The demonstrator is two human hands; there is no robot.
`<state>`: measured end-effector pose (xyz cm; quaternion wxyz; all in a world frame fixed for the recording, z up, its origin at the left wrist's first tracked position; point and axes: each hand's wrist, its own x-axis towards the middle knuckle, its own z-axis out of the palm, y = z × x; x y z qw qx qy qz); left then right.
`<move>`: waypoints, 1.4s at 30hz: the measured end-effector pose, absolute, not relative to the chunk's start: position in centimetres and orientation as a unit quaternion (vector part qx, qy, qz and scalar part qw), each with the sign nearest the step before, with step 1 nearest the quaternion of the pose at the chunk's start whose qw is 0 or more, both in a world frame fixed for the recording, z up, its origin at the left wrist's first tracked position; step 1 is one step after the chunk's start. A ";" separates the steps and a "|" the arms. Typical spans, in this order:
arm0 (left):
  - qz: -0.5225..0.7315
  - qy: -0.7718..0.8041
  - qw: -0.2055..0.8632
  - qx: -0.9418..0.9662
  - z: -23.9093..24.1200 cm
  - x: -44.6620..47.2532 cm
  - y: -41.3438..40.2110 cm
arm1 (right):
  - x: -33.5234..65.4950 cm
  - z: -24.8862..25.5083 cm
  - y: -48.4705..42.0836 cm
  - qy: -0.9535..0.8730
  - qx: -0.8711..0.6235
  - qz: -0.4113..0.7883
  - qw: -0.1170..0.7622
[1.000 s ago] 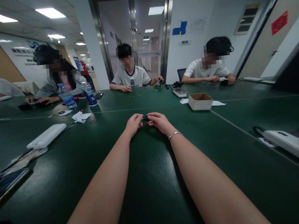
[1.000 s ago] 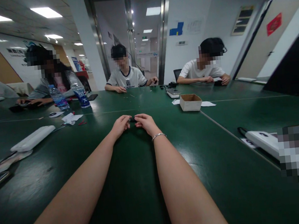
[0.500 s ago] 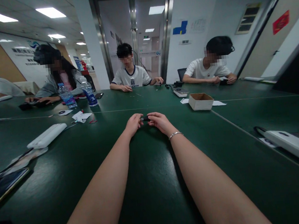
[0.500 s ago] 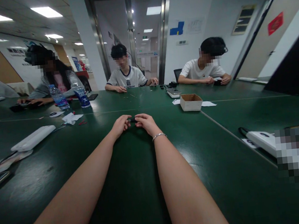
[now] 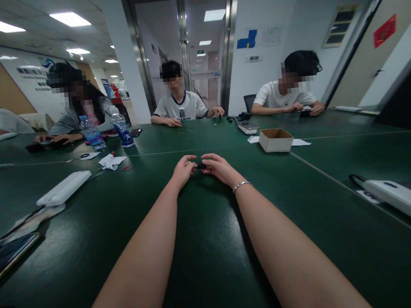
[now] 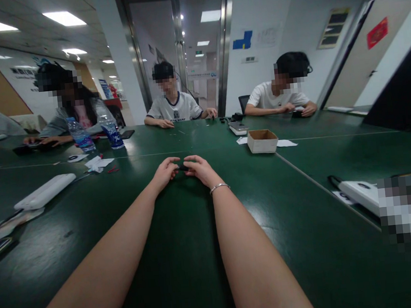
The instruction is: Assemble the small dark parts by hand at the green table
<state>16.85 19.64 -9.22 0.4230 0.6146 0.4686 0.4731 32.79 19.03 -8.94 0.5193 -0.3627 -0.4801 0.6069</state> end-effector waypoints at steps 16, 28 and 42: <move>0.503 0.461 0.433 0.590 -9.5 16.7 20.0 | 32.2 -8.6 18.9 -0.570 -0.422 0.549 0.442; 0.511 0.473 0.417 0.584 -9.5 16.8 19.9 | 32.0 -8.6 18.7 -0.559 -0.438 0.521 0.474; 0.506 0.470 0.426 0.585 -9.7 16.8 20.2 | 32.3 -8.4 18.6 -0.542 -0.428 0.566 0.450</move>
